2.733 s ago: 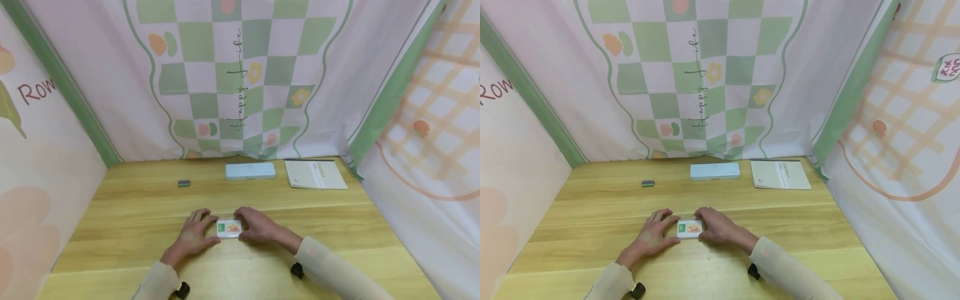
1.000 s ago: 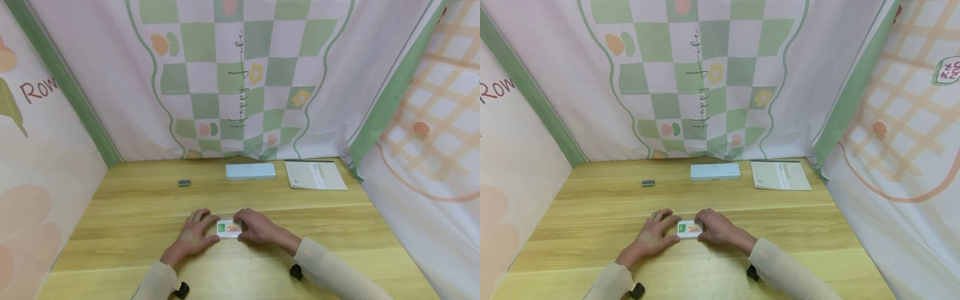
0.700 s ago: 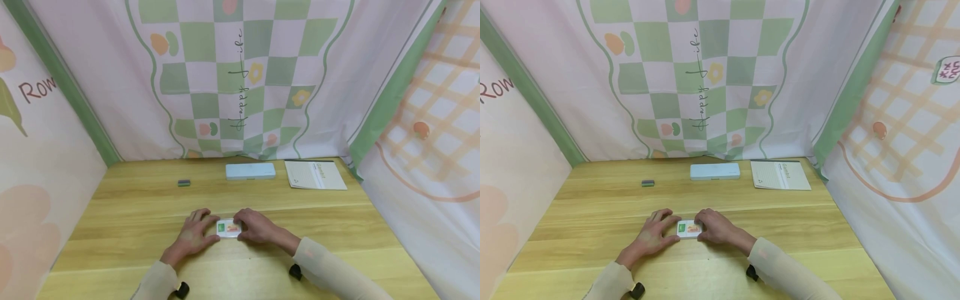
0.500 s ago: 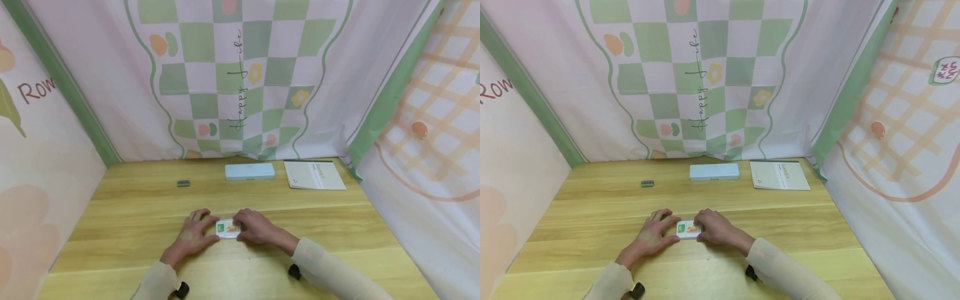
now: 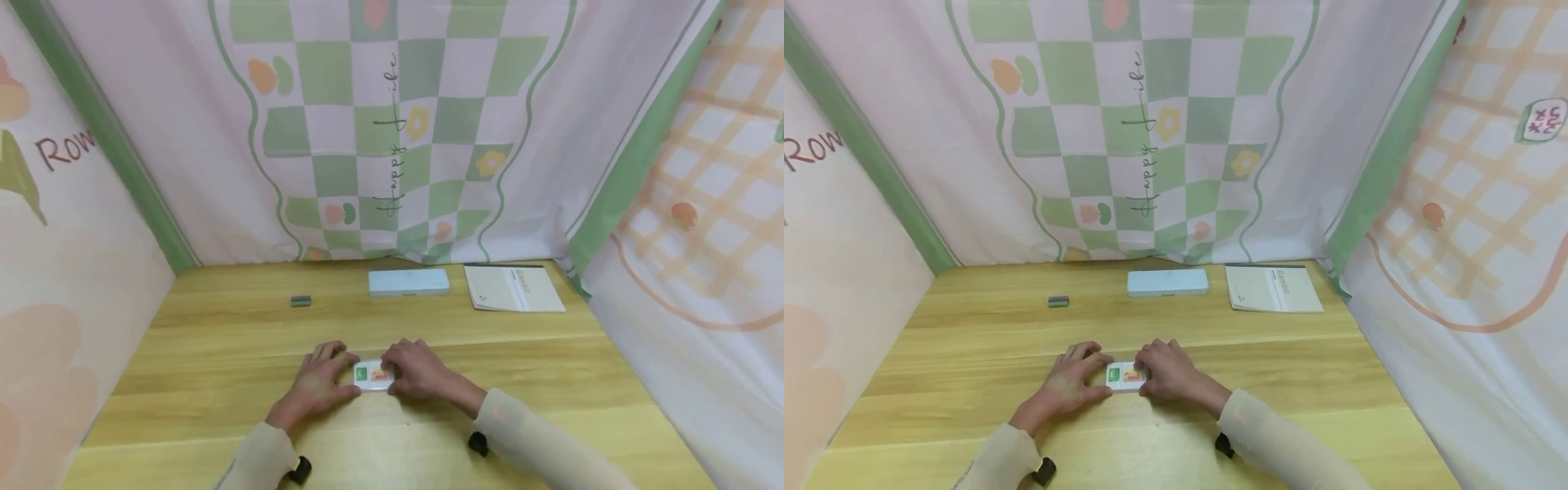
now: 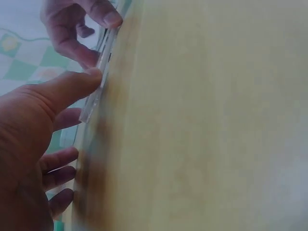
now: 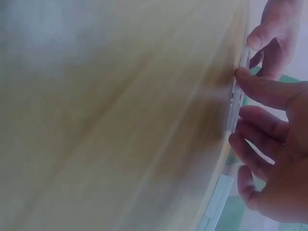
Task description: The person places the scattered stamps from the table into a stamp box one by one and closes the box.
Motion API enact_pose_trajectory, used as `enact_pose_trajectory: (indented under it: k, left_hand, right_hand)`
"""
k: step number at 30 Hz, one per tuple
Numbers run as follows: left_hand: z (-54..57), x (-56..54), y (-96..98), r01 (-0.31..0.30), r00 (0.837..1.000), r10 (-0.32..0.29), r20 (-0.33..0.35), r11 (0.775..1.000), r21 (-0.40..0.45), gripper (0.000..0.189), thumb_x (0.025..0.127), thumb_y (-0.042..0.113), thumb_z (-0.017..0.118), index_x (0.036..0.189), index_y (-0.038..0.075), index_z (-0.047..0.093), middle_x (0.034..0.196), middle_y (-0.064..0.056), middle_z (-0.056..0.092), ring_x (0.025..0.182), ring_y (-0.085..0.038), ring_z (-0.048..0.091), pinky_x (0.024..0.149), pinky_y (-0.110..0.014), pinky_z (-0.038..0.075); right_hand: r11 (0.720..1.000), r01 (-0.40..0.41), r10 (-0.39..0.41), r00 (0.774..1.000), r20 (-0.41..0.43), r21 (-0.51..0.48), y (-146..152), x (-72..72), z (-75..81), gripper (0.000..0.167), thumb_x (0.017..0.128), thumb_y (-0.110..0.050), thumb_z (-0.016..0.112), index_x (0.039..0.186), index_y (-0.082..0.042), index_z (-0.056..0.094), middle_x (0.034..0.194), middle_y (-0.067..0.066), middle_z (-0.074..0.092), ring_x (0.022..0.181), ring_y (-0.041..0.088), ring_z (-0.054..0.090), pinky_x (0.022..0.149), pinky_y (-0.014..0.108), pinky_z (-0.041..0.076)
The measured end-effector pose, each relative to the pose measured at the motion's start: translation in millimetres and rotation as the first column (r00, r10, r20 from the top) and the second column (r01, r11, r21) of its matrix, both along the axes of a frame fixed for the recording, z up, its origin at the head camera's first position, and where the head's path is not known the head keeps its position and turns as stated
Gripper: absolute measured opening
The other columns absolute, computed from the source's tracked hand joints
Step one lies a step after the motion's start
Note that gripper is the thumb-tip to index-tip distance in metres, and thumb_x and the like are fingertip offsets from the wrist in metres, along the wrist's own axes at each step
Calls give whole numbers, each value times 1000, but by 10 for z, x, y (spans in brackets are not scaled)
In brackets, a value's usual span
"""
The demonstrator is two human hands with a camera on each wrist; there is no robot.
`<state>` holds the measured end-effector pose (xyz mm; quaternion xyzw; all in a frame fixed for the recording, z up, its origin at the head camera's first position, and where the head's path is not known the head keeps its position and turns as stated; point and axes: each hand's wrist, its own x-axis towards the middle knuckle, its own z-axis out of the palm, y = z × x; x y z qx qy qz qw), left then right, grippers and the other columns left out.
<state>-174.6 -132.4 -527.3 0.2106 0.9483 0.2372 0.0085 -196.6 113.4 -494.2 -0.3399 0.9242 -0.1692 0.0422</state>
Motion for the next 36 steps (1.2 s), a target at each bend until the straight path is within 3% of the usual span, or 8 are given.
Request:
enact_pose_trajectory:
  k: [7, 14, 20, 22, 25, 30, 34, 36]
  left_hand:
    - [75, -77, -1, 20, 1000, -21, -21, 999, -43, 55, 81, 48, 73, 128, 23, 60, 138, -9, 46, 129, -30, 40, 100, -53, 37]
    - [139, -130, 7, 20, 1000, -19, 14, 998, -68, 56, 76, 48, 72, 124, 21, 60, 134, -5, 47, 125, -27, 41, 97, -51, 37]
    - [138, -174, 17, 29, 996, -31, 79, 999, 34, 67, 78, 51, 74, 134, 19, 54, 140, -7, 48, 130, -31, 41, 103, -57, 34]
    - [160, -257, -25, -11, 995, 2, 103, 996, 89, 70, 83, 50, 71, 141, 18, 48, 144, -8, 46, 133, -33, 39, 107, -60, 29]
    - [254, -448, -145, -95, 994, 89, 60, 990, 106, 71, 91, 47, 63, 149, 15, 38, 153, -14, 37, 140, -38, 31, 111, -64, 21]
    - [456, -800, -412, -237, 963, 226, -145, 969, -68, 72, 97, 51, 48, 154, 14, 27, 162, -18, 13, 148, -39, 11, 112, -67, 9]
    - [494, -1054, -564, -294, 942, 259, -213, 943, -156, 74, 97, 59, 39, 157, 20, 20, 163, -16, 5, 149, -39, 2, 111, -70, -1]
    - [487, -1151, -611, -305, 937, 267, -225, 940, -155, 75, 97, 62, 36, 157, 21, 19, 163, -16, 6, 149, -40, 1, 109, -72, -5]
  right_hand:
    - [999, 36, -35, 999, -23, 37, -33, -63, 17, 42, 69, -34, 86, 105, -20, 69, 99, -9, 66, 89, 10, 52, 77, 30, 36]
    - [998, 28, -33, 995, 98, 55, -74, -121, 139, 47, 67, -37, 87, 107, -21, 68, 107, -6, 66, 96, 14, 55, 86, 41, 42]
    - [986, 131, -107, 971, 215, -101, 135, -236, 217, 43, 79, -32, 79, 115, -12, 66, 116, 5, 66, 106, 23, 59, 92, 45, 48]
    - [964, 202, -165, 964, 210, -173, 235, -306, 255, 45, 85, -32, 74, 122, -9, 63, 122, 10, 64, 112, 28, 58, 94, 49, 48]
    - [933, 297, -275, 953, 130, -203, 412, -464, 298, 56, 93, -41, 63, 137, -7, 53, 140, 16, 52, 128, 36, 48, 104, 56, 39]
    - [906, 421, -423, 905, -53, -35, 682, -830, 423, 78, 98, -63, 36, 154, -10, 28, 162, 15, 16, 148, 39, 11, 113, 66, 10]
    - [880, 469, -452, 877, -164, 80, 862, -1090, 521, 85, 95, -71, 19, 157, -14, 15, 163, 14, 5, 149, 35, -7, 112, 64, -10]
    - [867, 481, -448, 866, -221, 126, 941, -1181, 534, 87, 94, -74, 14, 158, -16, 9, 163, 14, 2, 148, 34, -10, 110, 66, -12]
